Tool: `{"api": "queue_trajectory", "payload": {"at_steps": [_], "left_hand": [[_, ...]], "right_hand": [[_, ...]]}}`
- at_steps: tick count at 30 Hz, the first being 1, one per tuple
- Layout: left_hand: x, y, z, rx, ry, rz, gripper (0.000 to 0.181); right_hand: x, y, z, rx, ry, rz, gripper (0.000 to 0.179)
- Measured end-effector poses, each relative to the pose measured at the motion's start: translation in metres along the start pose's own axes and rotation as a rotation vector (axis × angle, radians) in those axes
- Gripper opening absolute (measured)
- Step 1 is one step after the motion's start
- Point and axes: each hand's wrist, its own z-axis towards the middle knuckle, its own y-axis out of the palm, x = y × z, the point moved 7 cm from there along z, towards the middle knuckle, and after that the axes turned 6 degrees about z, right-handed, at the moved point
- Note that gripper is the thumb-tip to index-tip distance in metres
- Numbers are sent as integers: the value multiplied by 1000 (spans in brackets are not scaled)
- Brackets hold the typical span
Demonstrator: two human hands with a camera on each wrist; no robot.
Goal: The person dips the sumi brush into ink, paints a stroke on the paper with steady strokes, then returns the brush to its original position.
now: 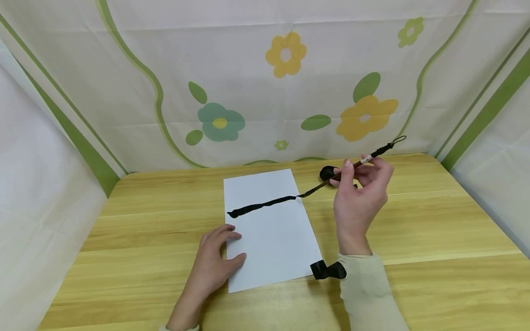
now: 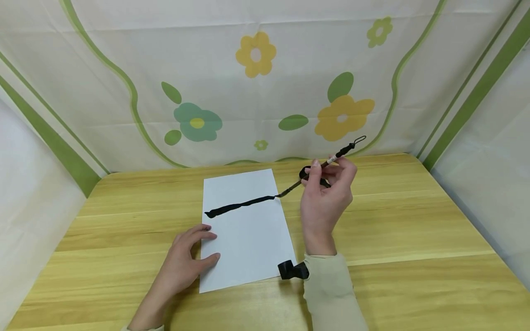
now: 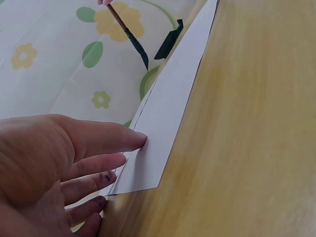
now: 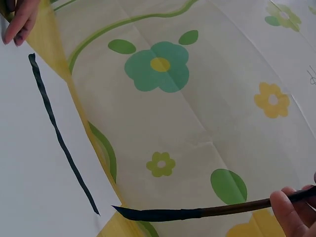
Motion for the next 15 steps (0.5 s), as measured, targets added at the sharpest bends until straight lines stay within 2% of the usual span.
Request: {"api": "queue_trajectory", "payload": {"at_steps": [6,15], "left_hand": [[0,0,0,-1,0,-1,32],[-1,-1,0,-11,-13,4,32]], "right_hand": [[1,-1,1,-4,10,11,27],[4,-2,2,-8,30,1,26]]}}
